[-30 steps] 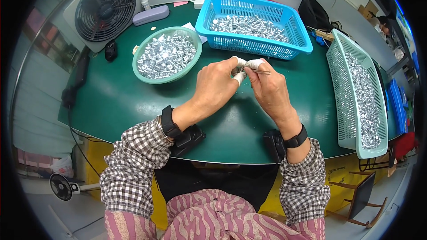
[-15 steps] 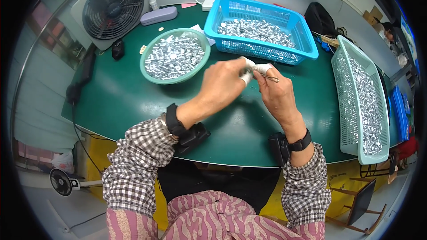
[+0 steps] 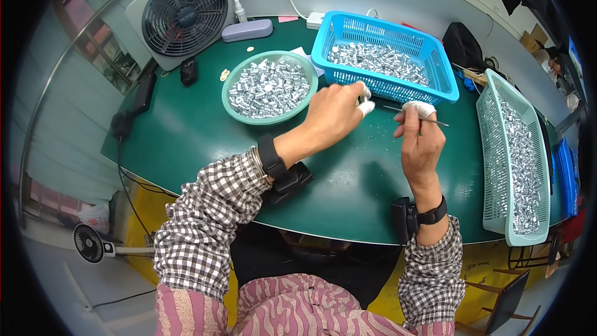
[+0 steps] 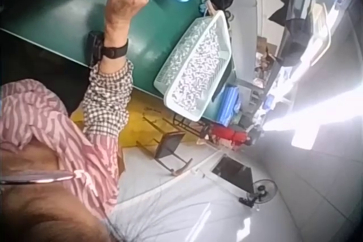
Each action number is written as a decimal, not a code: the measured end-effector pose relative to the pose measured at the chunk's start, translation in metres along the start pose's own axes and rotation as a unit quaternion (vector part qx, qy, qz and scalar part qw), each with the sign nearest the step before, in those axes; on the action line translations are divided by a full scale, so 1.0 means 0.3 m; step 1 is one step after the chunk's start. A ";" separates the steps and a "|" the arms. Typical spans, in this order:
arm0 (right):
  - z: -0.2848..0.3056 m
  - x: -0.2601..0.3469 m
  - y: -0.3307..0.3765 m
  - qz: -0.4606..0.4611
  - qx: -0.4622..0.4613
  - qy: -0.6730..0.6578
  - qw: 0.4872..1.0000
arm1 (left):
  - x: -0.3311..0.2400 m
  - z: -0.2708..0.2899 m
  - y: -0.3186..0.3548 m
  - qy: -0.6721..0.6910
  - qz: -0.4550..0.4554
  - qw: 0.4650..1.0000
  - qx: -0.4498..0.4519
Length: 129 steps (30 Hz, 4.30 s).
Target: The person picks up a metal part from a green bowl, scrapes its surface with a metal tool, and places it into a blue basket, repeating this process for several parts.
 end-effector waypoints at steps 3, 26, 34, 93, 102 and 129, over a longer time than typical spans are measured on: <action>0.013 -0.015 -0.014 -0.028 -0.021 -0.005 0.999 | 0.000 0.057 -0.079 -0.039 0.007 0.999 -0.038; 0.011 -0.002 -0.003 0.025 -0.026 0.021 0.999 | 0.370 0.207 -0.051 -0.217 0.032 0.953 0.210; -0.001 -0.019 0.005 0.018 -0.018 0.038 0.999 | 0.412 0.222 -0.066 -0.282 0.035 0.949 0.136; -0.158 -0.023 0.052 -0.033 0.161 -0.058 0.985 | 0.196 -0.167 0.137 0.426 0.121 0.896 0.040; -0.165 -0.025 0.056 -0.030 0.172 -0.044 0.984 | 0.188 -0.167 0.138 0.426 0.123 0.895 0.052; -0.116 -0.027 0.034 -0.069 0.088 -0.039 0.993 | 0.206 -0.159 0.139 0.400 0.143 0.903 0.067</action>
Point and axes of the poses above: each hand's wrist, its own y-axis away from the middle knuckle, its own z-axis out of the back of the hand, x = y × z, the point moved 9 cm from there along -y, towards the middle knuckle, and after that the axes turned 4 degrees about -y, right-handed, at the moved point
